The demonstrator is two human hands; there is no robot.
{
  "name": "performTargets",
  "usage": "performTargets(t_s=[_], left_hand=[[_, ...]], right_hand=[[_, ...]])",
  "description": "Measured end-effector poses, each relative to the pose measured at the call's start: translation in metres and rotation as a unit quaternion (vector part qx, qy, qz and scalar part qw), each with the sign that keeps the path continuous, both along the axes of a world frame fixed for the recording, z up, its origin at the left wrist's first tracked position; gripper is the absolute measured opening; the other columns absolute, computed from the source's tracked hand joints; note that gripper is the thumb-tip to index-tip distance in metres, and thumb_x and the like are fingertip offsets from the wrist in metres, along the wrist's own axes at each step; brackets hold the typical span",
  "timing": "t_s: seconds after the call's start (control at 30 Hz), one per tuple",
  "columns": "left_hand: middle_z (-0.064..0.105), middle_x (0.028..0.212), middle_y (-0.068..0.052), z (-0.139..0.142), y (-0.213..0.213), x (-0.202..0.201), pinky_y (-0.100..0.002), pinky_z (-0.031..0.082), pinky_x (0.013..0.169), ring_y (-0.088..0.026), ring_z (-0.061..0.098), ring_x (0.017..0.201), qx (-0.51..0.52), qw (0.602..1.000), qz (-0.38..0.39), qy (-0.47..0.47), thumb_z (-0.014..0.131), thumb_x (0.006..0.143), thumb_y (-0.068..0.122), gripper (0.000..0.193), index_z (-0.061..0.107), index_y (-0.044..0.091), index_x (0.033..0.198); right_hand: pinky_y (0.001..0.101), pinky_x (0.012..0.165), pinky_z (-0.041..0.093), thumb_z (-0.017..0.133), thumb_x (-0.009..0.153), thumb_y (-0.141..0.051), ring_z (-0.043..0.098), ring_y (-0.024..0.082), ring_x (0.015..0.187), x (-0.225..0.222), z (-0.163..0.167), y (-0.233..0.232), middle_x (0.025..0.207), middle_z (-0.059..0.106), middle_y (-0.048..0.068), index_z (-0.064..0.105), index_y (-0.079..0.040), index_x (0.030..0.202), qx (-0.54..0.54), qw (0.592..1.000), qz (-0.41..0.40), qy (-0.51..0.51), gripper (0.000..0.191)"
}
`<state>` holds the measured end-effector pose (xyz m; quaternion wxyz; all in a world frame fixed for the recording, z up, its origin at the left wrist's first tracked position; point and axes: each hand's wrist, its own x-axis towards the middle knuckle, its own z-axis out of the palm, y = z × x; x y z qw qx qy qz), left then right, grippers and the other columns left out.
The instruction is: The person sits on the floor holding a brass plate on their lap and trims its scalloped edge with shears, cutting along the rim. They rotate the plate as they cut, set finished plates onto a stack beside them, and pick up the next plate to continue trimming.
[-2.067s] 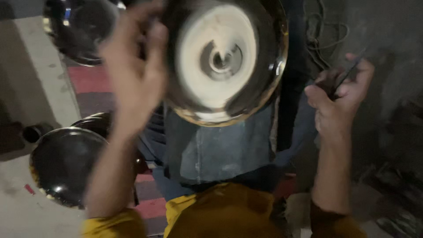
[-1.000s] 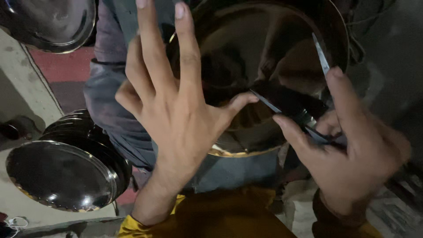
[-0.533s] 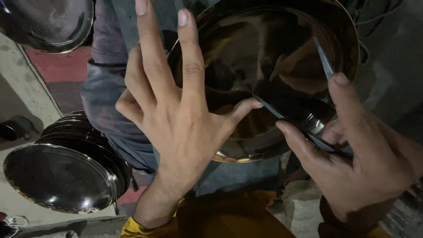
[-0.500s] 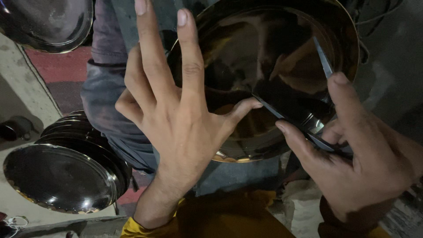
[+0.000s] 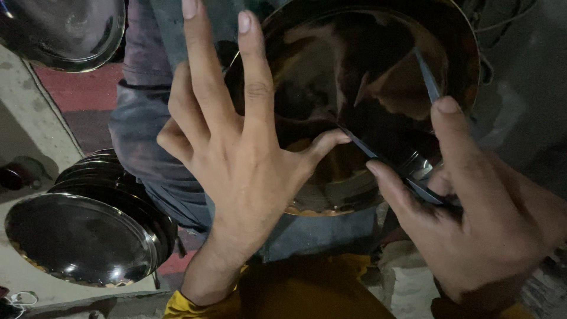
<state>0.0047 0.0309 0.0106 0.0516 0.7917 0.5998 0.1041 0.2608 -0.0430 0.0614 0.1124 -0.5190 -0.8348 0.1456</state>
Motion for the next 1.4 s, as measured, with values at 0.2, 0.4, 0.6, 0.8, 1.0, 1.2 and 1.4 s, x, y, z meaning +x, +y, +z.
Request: performTargets(t_s=[0.2, 0.4, 0.6, 0.8, 1.0, 1.2, 1.4], left_hand=[[0.025, 0.168, -0.022, 0.003, 0.003, 0.001, -0.044, 0.035, 0.094, -0.034, 0.048, 0.140, 0.000, 1.000, -0.002, -0.002, 0.061, 0.071, 0.089, 0.123, 0.028, 0.017, 0.165], [0.027, 0.167, -0.023, 0.002, 0.003, 0.000, -0.047, 0.036, 0.097, -0.034, 0.050, 0.138, -0.011, 1.000, 0.002, 0.014, 0.062, 0.072, 0.089, 0.124, 0.032, 0.017, 0.168], [0.025, 0.169, -0.022, 0.001, 0.003, 0.000, -0.044, 0.036, 0.094, -0.032, 0.049, 0.138, -0.006, 1.000, 0.003, 0.001, 0.062, 0.072, 0.089, 0.122, 0.030, 0.017, 0.166], [0.020, 0.171, -0.021, -0.004, -0.002, -0.004, -0.043, 0.035, 0.096, -0.031, 0.046, 0.136, -0.003, 1.000, -0.006, -0.013, 0.065, 0.071, 0.086, 0.125, 0.026, 0.017, 0.168], [0.018, 0.172, -0.020, -0.009, -0.005, -0.006, -0.042, 0.035, 0.098, -0.030, 0.045, 0.137, 0.005, 1.000, -0.006, -0.021, 0.066, 0.071, 0.084, 0.122, 0.026, 0.017, 0.165], [0.019, 0.171, -0.019, -0.003, 0.001, -0.002, -0.043, 0.035, 0.100, -0.030, 0.046, 0.137, 0.003, 1.000, 0.000, -0.021, 0.066, 0.071, 0.084, 0.121, 0.026, 0.017, 0.164], [0.023, 0.170, -0.020, -0.004, -0.004, -0.006, -0.042, 0.035, 0.097, -0.031, 0.048, 0.141, -0.026, 1.000, 0.006, -0.010, 0.067, 0.069, 0.085, 0.125, 0.028, 0.016, 0.166]], right_hand=[[0.0251, 0.044, 0.037, 0.088, 0.080, -0.011, 0.043, 0.011, 0.048, -0.020, 0.016, 0.007, 0.059, 0.047, 0.007, 0.052, 0.019, 0.134, 0.013, 0.999, -0.026, 0.023, 0.072], [0.0261, 0.046, 0.038, 0.094, 0.074, -0.017, 0.045, 0.010, 0.047, -0.036, 0.020, 0.008, 0.054, 0.044, 0.004, 0.053, 0.014, 0.139, -0.012, 0.991, -0.133, 0.032, 0.083], [0.0256, 0.053, 0.044, 0.094, 0.081, -0.018, 0.052, 0.013, 0.060, -0.037, 0.024, 0.008, 0.066, 0.049, 0.007, 0.052, 0.010, 0.146, -0.006, 0.991, -0.130, 0.021, 0.082], [0.0279, 0.049, 0.043, 0.095, 0.073, -0.017, 0.052, 0.014, 0.052, -0.044, 0.028, 0.009, 0.060, 0.049, 0.008, 0.055, 0.014, 0.138, -0.020, 0.986, -0.164, -0.007, 0.082], [0.0267, 0.051, 0.043, 0.094, 0.077, -0.015, 0.051, 0.012, 0.054, -0.048, 0.026, 0.003, 0.061, 0.048, 0.007, 0.054, 0.013, 0.141, -0.008, 0.986, -0.165, -0.003, 0.080], [0.0261, 0.048, 0.041, 0.094, 0.077, -0.017, 0.050, 0.011, 0.054, -0.052, 0.028, 0.013, 0.061, 0.048, 0.005, 0.052, 0.010, 0.144, -0.027, 0.985, -0.168, 0.013, 0.083], [0.0318, 0.047, 0.038, 0.093, 0.078, -0.029, 0.046, 0.015, 0.051, -0.051, 0.030, 0.018, 0.061, 0.048, 0.009, 0.054, 0.004, 0.145, -0.002, 0.988, -0.142, -0.065, 0.084]])
